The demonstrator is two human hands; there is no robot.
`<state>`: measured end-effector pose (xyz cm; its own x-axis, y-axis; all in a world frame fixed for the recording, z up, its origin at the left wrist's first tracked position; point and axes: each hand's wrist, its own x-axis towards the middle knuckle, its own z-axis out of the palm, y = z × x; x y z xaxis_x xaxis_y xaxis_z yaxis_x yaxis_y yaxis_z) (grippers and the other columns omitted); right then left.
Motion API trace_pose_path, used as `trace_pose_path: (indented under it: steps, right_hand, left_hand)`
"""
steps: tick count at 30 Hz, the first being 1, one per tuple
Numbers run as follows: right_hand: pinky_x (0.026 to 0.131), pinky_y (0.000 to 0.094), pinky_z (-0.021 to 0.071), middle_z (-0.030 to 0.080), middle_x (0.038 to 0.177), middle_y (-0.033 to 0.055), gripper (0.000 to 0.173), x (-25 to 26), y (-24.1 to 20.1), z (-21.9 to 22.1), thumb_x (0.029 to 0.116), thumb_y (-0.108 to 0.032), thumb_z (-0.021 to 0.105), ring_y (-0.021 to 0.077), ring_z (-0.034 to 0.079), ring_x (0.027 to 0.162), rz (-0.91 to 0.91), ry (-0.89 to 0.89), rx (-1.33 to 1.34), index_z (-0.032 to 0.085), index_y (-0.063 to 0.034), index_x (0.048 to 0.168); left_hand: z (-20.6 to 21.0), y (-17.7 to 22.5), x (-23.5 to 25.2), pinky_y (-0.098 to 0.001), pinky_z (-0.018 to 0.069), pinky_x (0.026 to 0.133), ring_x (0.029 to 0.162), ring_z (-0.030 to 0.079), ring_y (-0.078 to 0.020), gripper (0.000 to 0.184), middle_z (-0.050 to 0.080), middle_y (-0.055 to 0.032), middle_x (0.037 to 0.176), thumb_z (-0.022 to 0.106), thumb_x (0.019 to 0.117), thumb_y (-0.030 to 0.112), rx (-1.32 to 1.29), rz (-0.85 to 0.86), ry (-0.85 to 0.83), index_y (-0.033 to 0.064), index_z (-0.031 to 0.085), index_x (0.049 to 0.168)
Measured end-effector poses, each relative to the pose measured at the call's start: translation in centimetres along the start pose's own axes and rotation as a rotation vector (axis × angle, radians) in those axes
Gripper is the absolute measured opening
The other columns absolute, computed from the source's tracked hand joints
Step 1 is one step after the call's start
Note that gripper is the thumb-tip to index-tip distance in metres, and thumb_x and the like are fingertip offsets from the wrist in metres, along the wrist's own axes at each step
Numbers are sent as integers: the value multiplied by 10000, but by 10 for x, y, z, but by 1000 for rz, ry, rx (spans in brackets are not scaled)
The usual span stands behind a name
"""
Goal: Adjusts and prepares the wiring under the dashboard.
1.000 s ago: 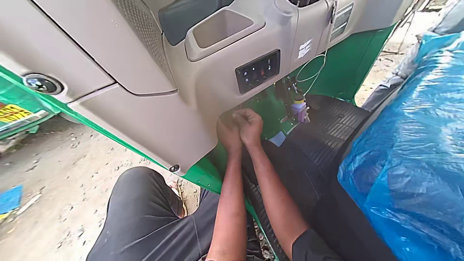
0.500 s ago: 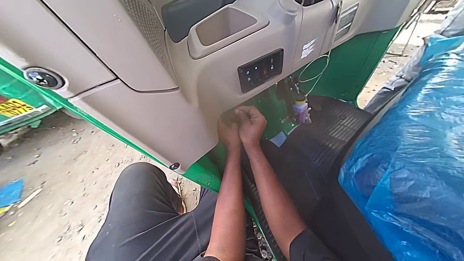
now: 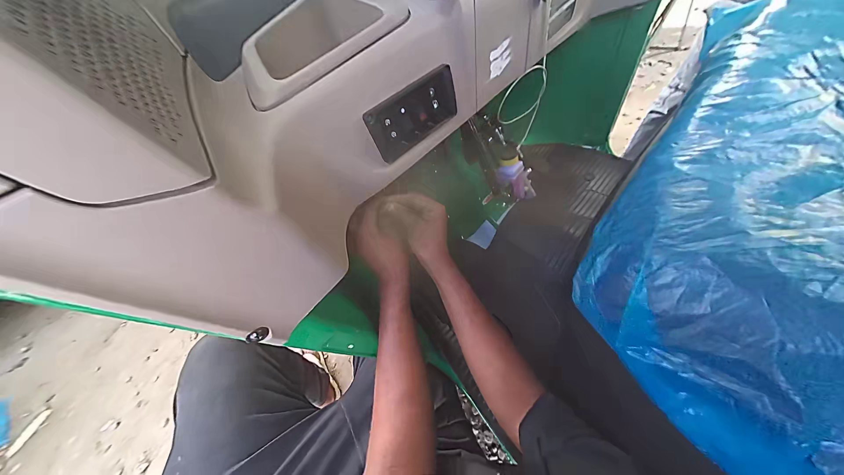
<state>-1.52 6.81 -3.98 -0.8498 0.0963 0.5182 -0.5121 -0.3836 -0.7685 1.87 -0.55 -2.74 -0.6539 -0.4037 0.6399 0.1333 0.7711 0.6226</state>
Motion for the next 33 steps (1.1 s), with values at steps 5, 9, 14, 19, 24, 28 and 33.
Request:
trace_pose_path:
  steps: [5, 9, 14, 19, 24, 28, 33]
  right_hand:
    - [713, 313, 616, 749, 915, 54, 250, -51, 6, -66, 883, -44, 756, 124, 711, 781, 122, 118, -359, 729, -45, 1132]
    - [739, 420, 615, 740, 933, 75, 127, -122, -3, -124, 953, -93, 699, 188, 715, 790, 491, -21, -819, 730, -72, 1074]
    - [799, 576, 571, 723, 981, 174, 119, -149, -14, -152, 937, -95, 676, 348, 709, 920, 840, -180, -1185, 727, -53, 1036]
    - [846, 594, 568, 696, 1078, 237, 225, -177, -2, -149, 894, -105, 717, 406, 693, 1023, 1077, -251, -1334, 691, 9, 1086]
    - [903, 556, 549, 687, 1178, 221, 225, -171, -4, -139, 989, -108, 569, 380, 676, 1113, 1040, -301, -1419, 680, 4, 1150]
    - [889, 574, 547, 674, 1197, 242, 237, -175, -8, -137, 990, -82, 539, 398, 668, 1130, 1068, -384, -1441, 669, 27, 1156]
    - [965, 592, 519, 635, 1309, 247, 376, -171, -18, -137, 960, -82, 602, 423, 627, 1214, 1124, -379, -1369, 609, 16, 1323]
  left_hand:
    - [-2, 14, 12, -466, 488, 1032, 1125, 688, -251, 317, 751, -103, 1145, 486, 1061, 220, 239, -8, -92, 121, 757, 1191]
    - [-16, 33, 28, -492, 470, 1042, 1161, 667, -286, 307, 734, -137, 1158, 491, 1037, 209, 433, -81, -218, 113, 748, 1176]
    - [-24, 37, 24, -500, 454, 1077, 1236, 617, -339, 337, 670, -219, 1243, 410, 1035, 119, 481, -58, -298, 29, 676, 1221]
    - [-24, 31, 26, -425, 485, 1047, 1161, 657, -219, 326, 708, -125, 1204, 447, 1035, 154, 336, -126, -290, 76, 703, 1221]
    - [-23, 29, 28, -495, 523, 987, 1086, 683, -271, 294, 714, -154, 1153, 492, 1045, 158, 239, -150, -289, 57, 707, 1219]
    - [-26, 28, 24, -450, 557, 917, 985, 692, -228, 257, 710, -128, 1092, 512, 1015, 80, 234, -190, -297, 42, 699, 1187]
    - [-29, 38, 20, -552, 548, 899, 1035, 689, -336, 254, 710, -187, 1085, 516, 993, 68, 433, -135, -337, 31, 692, 1172]
